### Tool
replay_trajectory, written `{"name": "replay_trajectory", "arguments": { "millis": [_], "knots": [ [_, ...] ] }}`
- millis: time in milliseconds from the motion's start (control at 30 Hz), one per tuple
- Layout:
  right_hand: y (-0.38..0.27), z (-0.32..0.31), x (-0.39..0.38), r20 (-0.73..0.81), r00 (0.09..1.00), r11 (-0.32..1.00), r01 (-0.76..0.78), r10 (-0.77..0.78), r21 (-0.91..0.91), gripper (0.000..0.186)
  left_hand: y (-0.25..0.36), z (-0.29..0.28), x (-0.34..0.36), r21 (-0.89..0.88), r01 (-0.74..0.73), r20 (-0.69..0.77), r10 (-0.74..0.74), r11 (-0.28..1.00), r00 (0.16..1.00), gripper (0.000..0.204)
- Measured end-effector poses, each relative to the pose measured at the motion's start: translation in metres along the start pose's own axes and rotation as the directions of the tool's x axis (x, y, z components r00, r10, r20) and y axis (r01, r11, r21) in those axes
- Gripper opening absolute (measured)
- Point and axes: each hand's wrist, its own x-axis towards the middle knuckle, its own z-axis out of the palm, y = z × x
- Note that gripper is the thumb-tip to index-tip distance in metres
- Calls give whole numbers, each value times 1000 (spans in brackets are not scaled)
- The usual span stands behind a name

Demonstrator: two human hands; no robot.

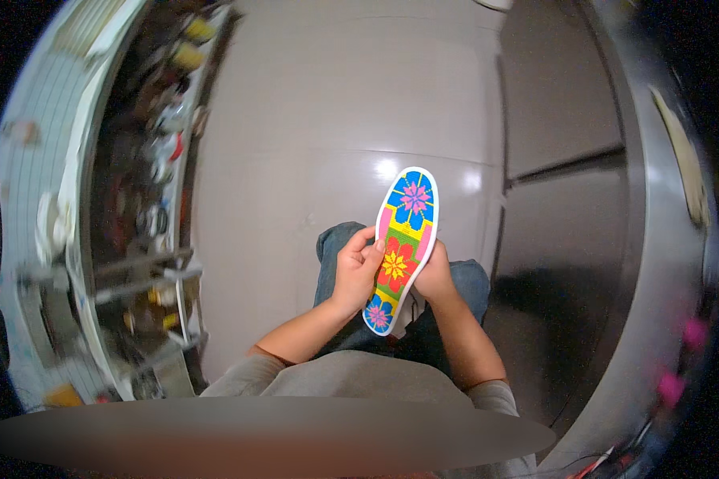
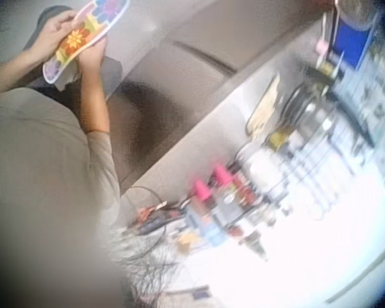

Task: The person sews a colorful floral insole using a needle and red thread. They repeatedly insert the needle through the insole, pull the thread, and adjust the insole's orientation while seated at a stainless steel counter.

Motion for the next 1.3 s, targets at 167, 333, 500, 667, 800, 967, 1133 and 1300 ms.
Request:
{"name": "replay_trajectory", "arguments": {
  "millis": [167,333,500,667,800,967,1133,1300],
  "knots": [
    [-15,7,19,266,941,975,-222,210,16,27,3,17,-32,31,-169,-238,172,985,956,35],
    [-29,14,31,526,790,944,-319,316,-87,26,2,41,-51,73,-341,-397,341,937,852,40],
    [-48,11,25,643,691,943,-215,330,-253,25,-1,74,-68,49,-442,-508,404,896,761,40],
    [-55,18,23,765,614,926,140,195,-349,30,-7,76,-73,47,-550,-528,488,834,695,32],
    [-35,11,36,815,563,908,254,140,-332,25,-11,65,-75,-46,-561,-500,467,826,729,27],
    [33,-42,75,614,779,595,436,126,-675,14,-25,55,-82,-164,-548,-539,390,821,746,27],
    [145,-109,53,389,-36,220,870,920,-440,28,-43,1,-106,-182,-589,-722,299,787,623,23],
    [183,-125,45,247,-256,349,788,935,-507,50,-39,-30,-89,-165,-523,-798,198,836,569,23]
  ]
}}
